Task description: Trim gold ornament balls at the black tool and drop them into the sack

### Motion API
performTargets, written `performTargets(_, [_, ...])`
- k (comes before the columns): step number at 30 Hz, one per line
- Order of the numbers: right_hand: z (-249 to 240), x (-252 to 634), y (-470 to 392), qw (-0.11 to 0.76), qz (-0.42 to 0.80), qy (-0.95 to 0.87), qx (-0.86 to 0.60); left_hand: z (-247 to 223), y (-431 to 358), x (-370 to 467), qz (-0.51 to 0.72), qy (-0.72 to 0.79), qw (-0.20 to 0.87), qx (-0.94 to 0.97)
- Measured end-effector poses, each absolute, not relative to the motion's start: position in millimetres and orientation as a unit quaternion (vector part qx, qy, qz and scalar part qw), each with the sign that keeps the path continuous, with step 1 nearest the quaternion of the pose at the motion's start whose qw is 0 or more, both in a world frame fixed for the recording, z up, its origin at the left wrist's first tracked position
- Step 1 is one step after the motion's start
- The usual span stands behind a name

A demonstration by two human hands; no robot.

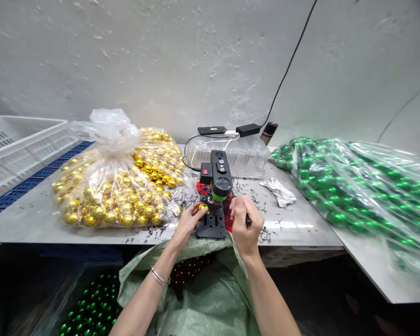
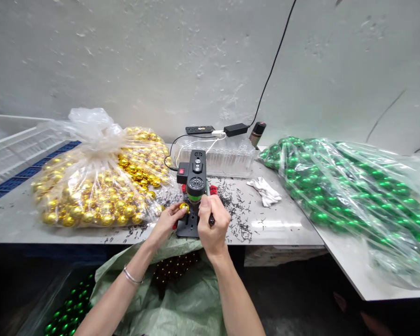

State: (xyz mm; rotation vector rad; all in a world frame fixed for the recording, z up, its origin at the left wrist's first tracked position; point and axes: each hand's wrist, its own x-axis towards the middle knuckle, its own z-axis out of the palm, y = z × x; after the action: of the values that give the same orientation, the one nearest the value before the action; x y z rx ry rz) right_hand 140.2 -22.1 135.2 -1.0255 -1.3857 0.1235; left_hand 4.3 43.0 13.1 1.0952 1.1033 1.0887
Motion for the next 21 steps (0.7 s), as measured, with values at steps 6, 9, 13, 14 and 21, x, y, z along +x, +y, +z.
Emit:
performTargets(6, [139.8, 141.0, -22.5, 0.64, 0.051, -0.615, -0.459, 9.7, 37.6, 16.3, 0.413, 0.521, 0.389, 0.638])
performTargets(9, [135.5, 141.1, -24.4, 0.639, 0.042, -0.619, -0.455, 11.1, 34.0, 14.4, 0.391, 0.526, 0.321, 0.683])
performTargets(13, [129.3, 142.3, -26.7, 0.635, 0.026, -0.631, -0.445, 9.0, 28.7, 11.5, 0.406, 0.489, 0.294, 0.714])
performTargets(14, [128.0, 142.7, -27.1, 0.633, 0.022, -0.634, -0.443, 8.2, 27.7, 11.0, 0.411, 0.481, 0.29, 0.718])
performTargets(21, [121.3, 146.3, -28.7, 0.612, 0.007, -0.657, -0.44, 9.4, 29.7, 14.2, 0.387, 0.506, 0.27, 0.722])
